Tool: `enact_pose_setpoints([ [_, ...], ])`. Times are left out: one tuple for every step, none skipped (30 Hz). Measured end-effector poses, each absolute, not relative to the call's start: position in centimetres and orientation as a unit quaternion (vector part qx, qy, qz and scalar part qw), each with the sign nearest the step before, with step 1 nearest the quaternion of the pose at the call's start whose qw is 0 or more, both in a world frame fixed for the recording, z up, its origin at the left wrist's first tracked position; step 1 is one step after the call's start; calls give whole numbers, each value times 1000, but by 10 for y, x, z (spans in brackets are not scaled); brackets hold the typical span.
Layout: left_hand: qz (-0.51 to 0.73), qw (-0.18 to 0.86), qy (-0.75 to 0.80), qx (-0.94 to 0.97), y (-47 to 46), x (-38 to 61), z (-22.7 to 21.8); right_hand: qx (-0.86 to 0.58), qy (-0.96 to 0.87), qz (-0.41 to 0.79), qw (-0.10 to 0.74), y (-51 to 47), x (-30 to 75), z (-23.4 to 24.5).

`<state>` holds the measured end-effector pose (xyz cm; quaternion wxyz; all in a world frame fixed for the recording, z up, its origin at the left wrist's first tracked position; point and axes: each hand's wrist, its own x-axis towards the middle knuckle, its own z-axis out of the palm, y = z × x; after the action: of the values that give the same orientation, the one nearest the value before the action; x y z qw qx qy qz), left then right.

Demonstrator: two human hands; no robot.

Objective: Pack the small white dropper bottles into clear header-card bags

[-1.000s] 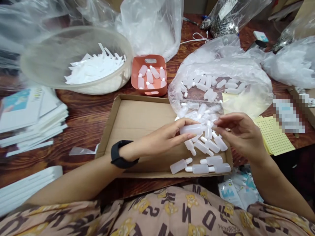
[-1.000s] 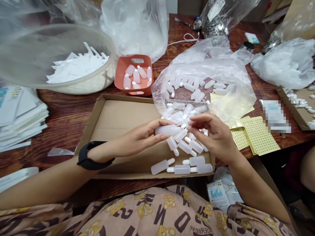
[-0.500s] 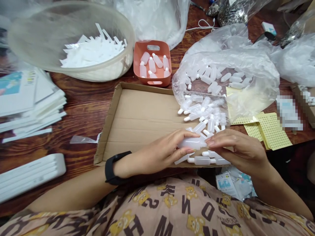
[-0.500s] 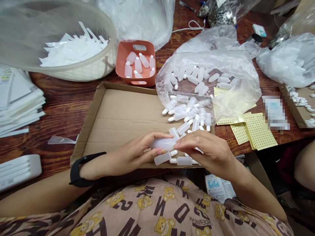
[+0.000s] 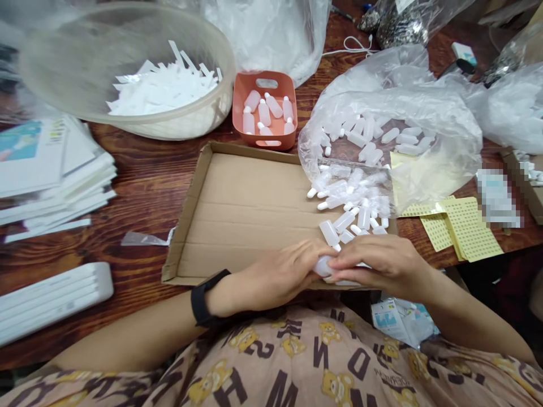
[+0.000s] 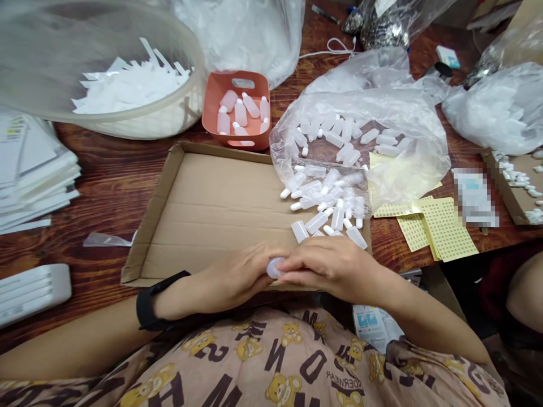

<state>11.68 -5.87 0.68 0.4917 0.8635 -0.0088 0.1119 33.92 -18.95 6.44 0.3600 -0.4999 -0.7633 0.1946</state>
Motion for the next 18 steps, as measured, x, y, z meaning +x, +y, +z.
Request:
enact_pose_setpoints([
  [93,501,14,860,-57,117,7,-494,-767,225,342,-179,349,65],
  [78,511,48,855,-55,116,7,-501,-764,241,328,-165,361,64],
  [69,519,93,847,-52,116,8,-522,-752,240,322,-149,375,61],
  [68,524,139,837,-51,115,10,-563,-733,218,315,-130,390,57],
  [70,528,178,828,-49,114,12,-617,-706,181,297,-111,405,51],
  [71,528,211,820,-48,113,13,-673,-675,143,267,-90,418,44],
  [71,525,236,814,-48,112,15,-721,-645,122,221,-70,429,36],
  [66,522,253,812,-48,110,16,-754,-622,112,178,-51,437,27],
  [58,518,264,811,-48,109,16,-769,-610,106,158,-34,442,19],
  [50,517,266,812,-48,107,17,-778,-603,103,144,-19,444,10],
  [47,517,265,813,-48,105,17,-781,-600,101,138,-6,445,3],
  [48,518,262,813,-47,104,17,-783,-599,99,137,4,444,-4],
  [54,521,257,812,-46,102,16,-786,-596,98,133,12,443,-10],
  [62,524,250,812,-44,101,16,-788,-594,97,128,17,442,-15],
  [71,527,243,811,-43,99,16,-790,-592,98,124,21,441,-18],
  [77,530,237,811,-42,98,17,-791,-592,99,122,23,441,-21],
  [79,533,233,809,-41,97,17,-790,-592,99,122,23,441,-21],
  [78,538,230,807,-41,96,18,-790,-592,98,125,21,442,-21],
])
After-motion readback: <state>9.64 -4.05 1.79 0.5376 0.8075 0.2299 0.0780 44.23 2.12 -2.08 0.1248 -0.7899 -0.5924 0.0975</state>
